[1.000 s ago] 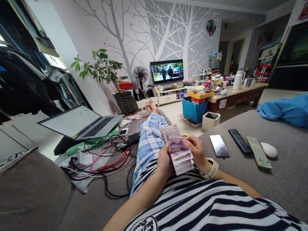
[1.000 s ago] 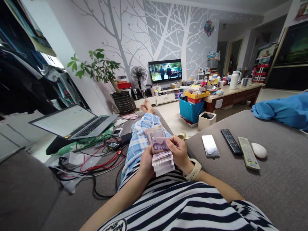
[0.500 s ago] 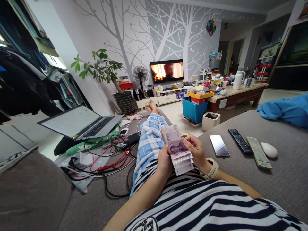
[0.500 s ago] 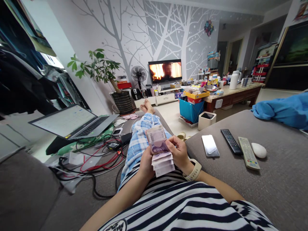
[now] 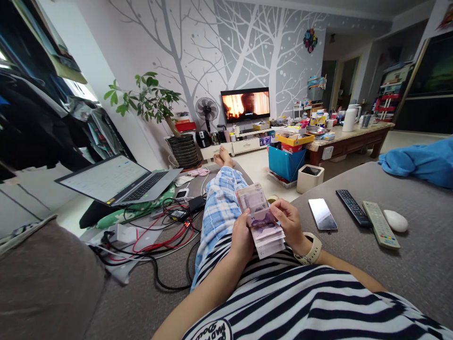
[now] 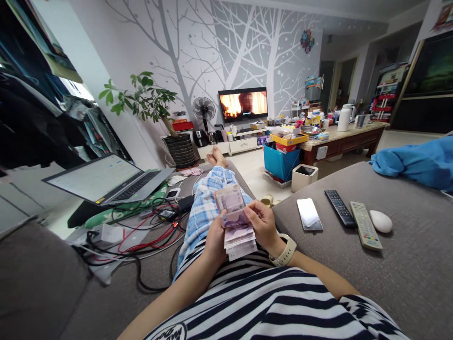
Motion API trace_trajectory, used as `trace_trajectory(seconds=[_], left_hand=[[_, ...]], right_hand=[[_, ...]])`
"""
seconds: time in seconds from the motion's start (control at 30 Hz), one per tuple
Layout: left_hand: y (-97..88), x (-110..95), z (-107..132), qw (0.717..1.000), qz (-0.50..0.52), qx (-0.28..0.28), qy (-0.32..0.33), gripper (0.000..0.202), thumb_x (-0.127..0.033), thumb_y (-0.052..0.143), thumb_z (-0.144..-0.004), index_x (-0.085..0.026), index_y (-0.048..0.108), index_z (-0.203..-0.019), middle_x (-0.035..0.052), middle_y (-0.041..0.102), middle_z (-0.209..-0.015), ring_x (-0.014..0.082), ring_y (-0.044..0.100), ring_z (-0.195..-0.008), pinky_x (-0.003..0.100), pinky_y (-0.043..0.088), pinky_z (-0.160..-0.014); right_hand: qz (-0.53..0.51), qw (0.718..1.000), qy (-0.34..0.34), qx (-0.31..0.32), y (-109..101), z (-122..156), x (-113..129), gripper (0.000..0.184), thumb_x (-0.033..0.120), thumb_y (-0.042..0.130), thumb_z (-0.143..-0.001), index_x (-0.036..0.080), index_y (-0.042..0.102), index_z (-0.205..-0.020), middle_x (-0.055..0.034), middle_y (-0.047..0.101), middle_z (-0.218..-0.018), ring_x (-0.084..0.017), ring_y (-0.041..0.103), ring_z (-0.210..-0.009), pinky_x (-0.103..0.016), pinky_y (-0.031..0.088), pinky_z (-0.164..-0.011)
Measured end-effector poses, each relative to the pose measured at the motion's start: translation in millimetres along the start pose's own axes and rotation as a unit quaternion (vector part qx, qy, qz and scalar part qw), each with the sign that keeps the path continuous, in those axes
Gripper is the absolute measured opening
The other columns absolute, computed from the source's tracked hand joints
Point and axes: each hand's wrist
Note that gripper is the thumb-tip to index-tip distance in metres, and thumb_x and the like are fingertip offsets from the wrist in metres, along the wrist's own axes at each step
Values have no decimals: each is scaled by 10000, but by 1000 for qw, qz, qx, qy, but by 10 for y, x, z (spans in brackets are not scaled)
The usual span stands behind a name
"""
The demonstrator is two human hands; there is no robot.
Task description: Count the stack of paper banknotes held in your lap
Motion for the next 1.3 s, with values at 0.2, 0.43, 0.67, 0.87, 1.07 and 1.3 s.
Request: trace_trajectory(seconds=[0.2,0.43,0.67,0.87,1.07,1.3], left_hand=[[74,-56,33,999,37,3,-28,352,-429,744,-647,-120,728,-815,96,760,-806,279,708,-828,382,532,-816],[57,-67,64,999,25,-9,-20,293,-385,785,-615,-134,694,-734,43,697,-633,217,657,-639,341,503,-693],[55,-37,42,999,42,-7,-31,330,-290,773,-588,-135,698,-870,50,735,-736,206,661,-640,341,500,-692],[36,-17,23,998,43,-18,-30,333,-257,760,-577,-130,703,-879,48,739,-756,198,665,-661,342,506,-738],[61,-56,39,999,25,-26,-21,276,-320,768,-583,-131,690,-769,29,704,-673,173,618,-608,306,489,-659],[10,-1,-16,1000,-2,-25,8,305,-438,710,-688,-135,689,-723,32,698,-692,170,596,-633,287,466,-645]], right_hand=[[-15,1000,-10,17,-7,0,-1,341,453,551,-932,206,588,-700,17,564,-554,-133,481,-525,-277,390,-554],[16,998,23,-64,-7,-55,-73,315,450,717,-805,204,541,-715,47,482,-609,-113,425,-545,-251,353,-519],[42,996,38,-63,-19,-98,-125,331,488,634,-854,205,538,-710,54,440,-594,-114,396,-545,-247,336,-518],[54,997,39,-40,-30,-93,-119,404,484,605,-864,212,465,-600,56,400,-557,-113,357,-534,-251,312,-508],[51,997,41,-39,-30,-93,-117,394,463,599,-873,212,464,-602,55,396,-560,-114,350,-538,-251,303,-509],[44,998,23,-38,-24,-77,-94,405,476,591,-879,215,450,-603,50,391,-565,-119,349,-543,-256,309,-517]])
Point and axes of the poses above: each hand's wrist, its own z-axis away from the middle knuckle, its own y-axis out of the palm, x = y × z
